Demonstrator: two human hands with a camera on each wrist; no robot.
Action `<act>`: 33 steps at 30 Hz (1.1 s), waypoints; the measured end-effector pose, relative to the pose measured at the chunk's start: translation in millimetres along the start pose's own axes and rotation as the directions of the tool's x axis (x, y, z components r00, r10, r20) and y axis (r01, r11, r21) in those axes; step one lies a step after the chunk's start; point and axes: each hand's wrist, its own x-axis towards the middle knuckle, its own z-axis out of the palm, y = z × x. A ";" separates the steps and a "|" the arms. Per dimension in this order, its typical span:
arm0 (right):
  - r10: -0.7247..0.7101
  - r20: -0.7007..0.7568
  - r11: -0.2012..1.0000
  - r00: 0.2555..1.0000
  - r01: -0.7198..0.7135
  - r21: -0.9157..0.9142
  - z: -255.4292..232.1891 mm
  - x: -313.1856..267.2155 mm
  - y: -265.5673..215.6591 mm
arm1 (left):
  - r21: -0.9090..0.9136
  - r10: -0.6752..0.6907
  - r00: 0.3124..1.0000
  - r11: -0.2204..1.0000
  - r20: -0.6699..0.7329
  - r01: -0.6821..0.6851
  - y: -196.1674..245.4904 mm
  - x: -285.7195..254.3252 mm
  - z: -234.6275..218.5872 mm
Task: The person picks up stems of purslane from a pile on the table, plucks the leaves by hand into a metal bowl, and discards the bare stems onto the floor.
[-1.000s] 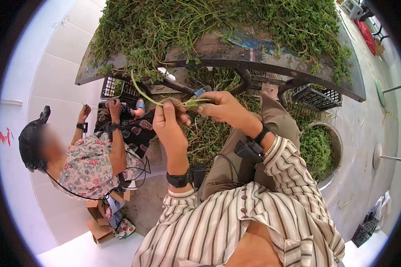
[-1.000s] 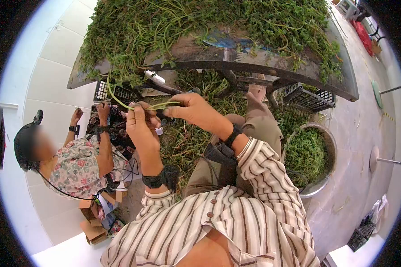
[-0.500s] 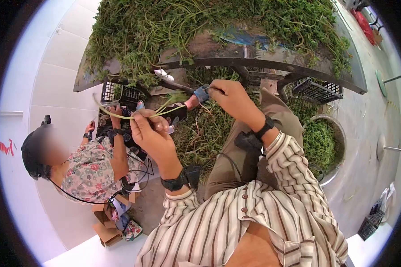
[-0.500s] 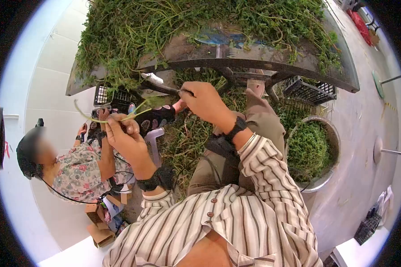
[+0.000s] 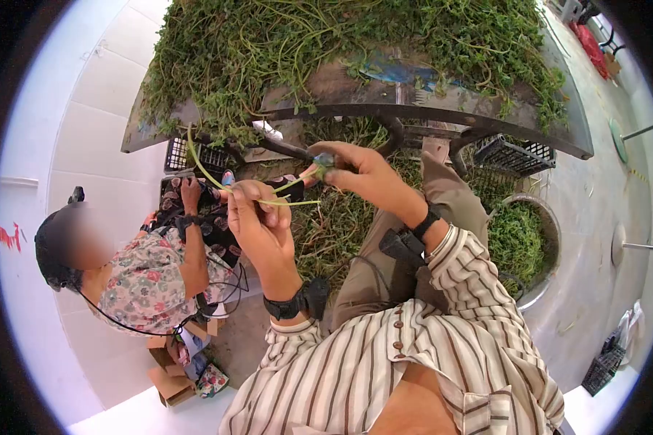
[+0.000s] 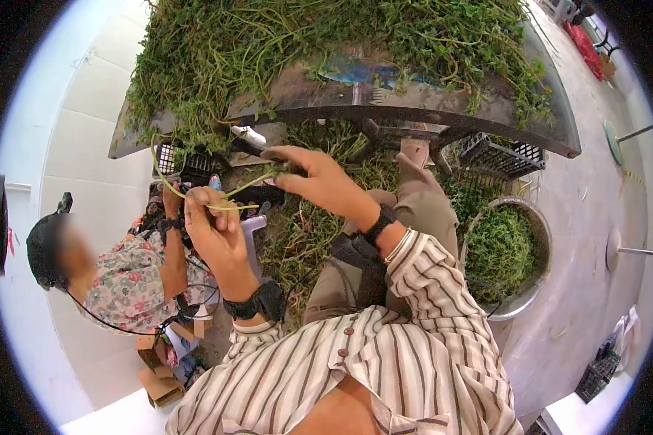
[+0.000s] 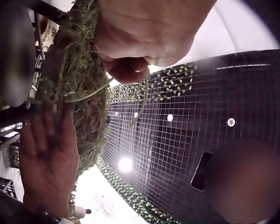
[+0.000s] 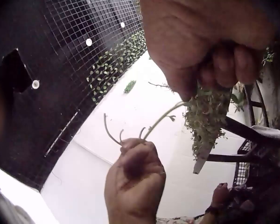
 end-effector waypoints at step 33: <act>-0.169 0.142 0.853 0.975 0.217 -0.475 11.2 -13.3 1.2 | 0.166 0.076 0.984 0.985 -0.163 -0.049 11.0 -8.0 -18.7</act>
